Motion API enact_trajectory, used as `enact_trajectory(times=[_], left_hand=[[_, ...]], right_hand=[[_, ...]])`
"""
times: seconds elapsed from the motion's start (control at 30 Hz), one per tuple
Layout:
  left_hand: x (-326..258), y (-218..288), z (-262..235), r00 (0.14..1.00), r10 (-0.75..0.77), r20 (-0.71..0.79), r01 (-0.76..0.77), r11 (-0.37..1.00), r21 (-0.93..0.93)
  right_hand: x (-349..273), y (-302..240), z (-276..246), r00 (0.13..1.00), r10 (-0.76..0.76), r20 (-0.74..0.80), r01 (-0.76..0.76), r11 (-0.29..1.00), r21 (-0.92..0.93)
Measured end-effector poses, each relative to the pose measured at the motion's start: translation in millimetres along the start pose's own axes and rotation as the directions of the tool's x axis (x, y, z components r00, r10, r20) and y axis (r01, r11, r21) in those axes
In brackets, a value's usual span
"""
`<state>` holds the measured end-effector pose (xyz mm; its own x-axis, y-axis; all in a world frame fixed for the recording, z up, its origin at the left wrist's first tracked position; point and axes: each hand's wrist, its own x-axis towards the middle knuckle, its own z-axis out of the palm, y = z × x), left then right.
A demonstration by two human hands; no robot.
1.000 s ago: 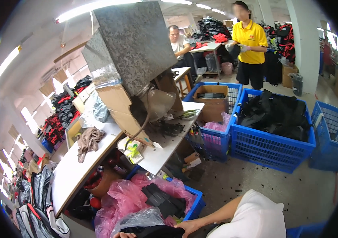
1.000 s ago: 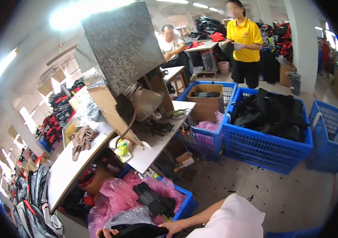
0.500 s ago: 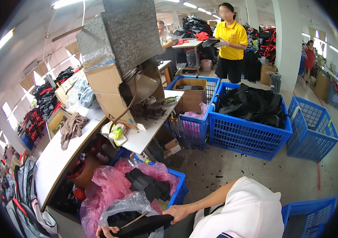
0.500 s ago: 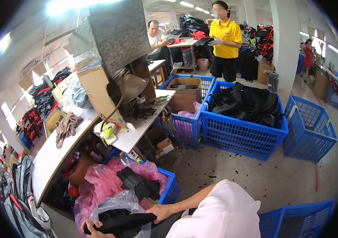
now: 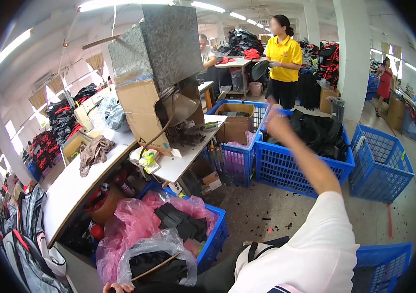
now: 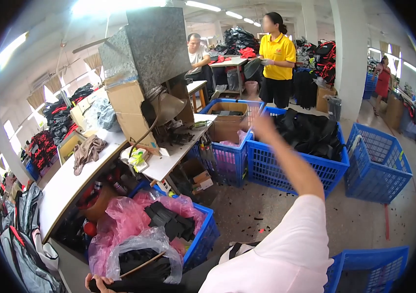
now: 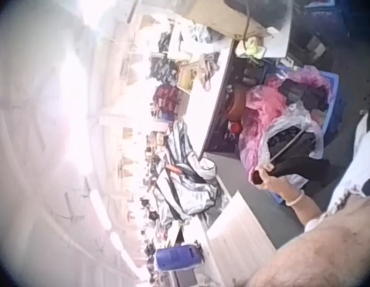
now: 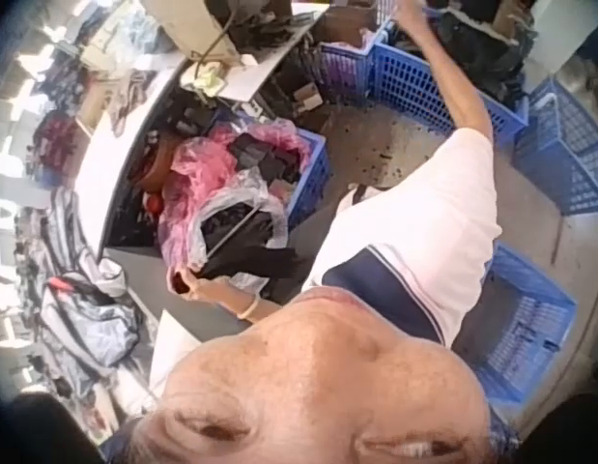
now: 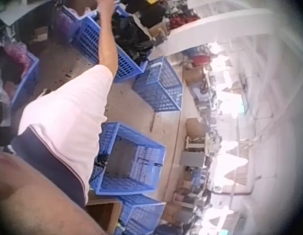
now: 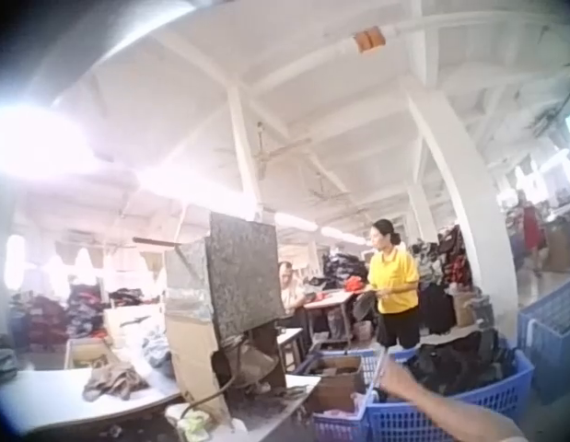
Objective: Inspecting and sorting black fabric straps at a factory workstation.
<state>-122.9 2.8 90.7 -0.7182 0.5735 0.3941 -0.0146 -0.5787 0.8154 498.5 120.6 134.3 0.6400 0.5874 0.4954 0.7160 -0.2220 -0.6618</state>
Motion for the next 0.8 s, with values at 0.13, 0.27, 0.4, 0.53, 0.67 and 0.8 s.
enact_trajectory(times=[0.13,0.27,0.4,0.53,0.67,0.8], left_hand=[[1.9,6.7,12.0,0.996,-0.033,0.083,0.035,0.999,-0.028],[-6.4,18.6,39.3,0.992,-0.018,0.127,0.020,1.000,-0.016],[-15.0,10.3,51.1,0.980,0.006,0.197,0.013,0.995,-0.094],[-46.0,-4.6,86.0,0.975,-0.058,0.215,0.104,0.972,-0.211],[-68.9,-19.2,95.4,0.997,-0.080,0.023,0.082,0.981,-0.174],[-58.7,-35.7,27.3,0.890,-0.202,-0.409,0.134,0.973,-0.187]], right_hand=[[96.8,17.3,-212.3,0.637,-0.074,-0.768,-0.147,0.966,-0.215],[119.0,41.6,-271.0,0.627,0.281,-0.727,-0.424,0.906,-0.015],[60.9,-41.4,-143.4,0.895,-0.041,-0.445,0.278,0.831,0.483],[-141.1,-158.9,24.0,0.375,-0.879,0.294,0.519,0.462,0.720],[-318.4,-184.1,133.9,-0.008,-0.835,0.550,-0.336,0.520,0.785],[-356.9,-178.7,149.6,-0.218,-0.854,0.472,-0.205,0.513,0.834]])
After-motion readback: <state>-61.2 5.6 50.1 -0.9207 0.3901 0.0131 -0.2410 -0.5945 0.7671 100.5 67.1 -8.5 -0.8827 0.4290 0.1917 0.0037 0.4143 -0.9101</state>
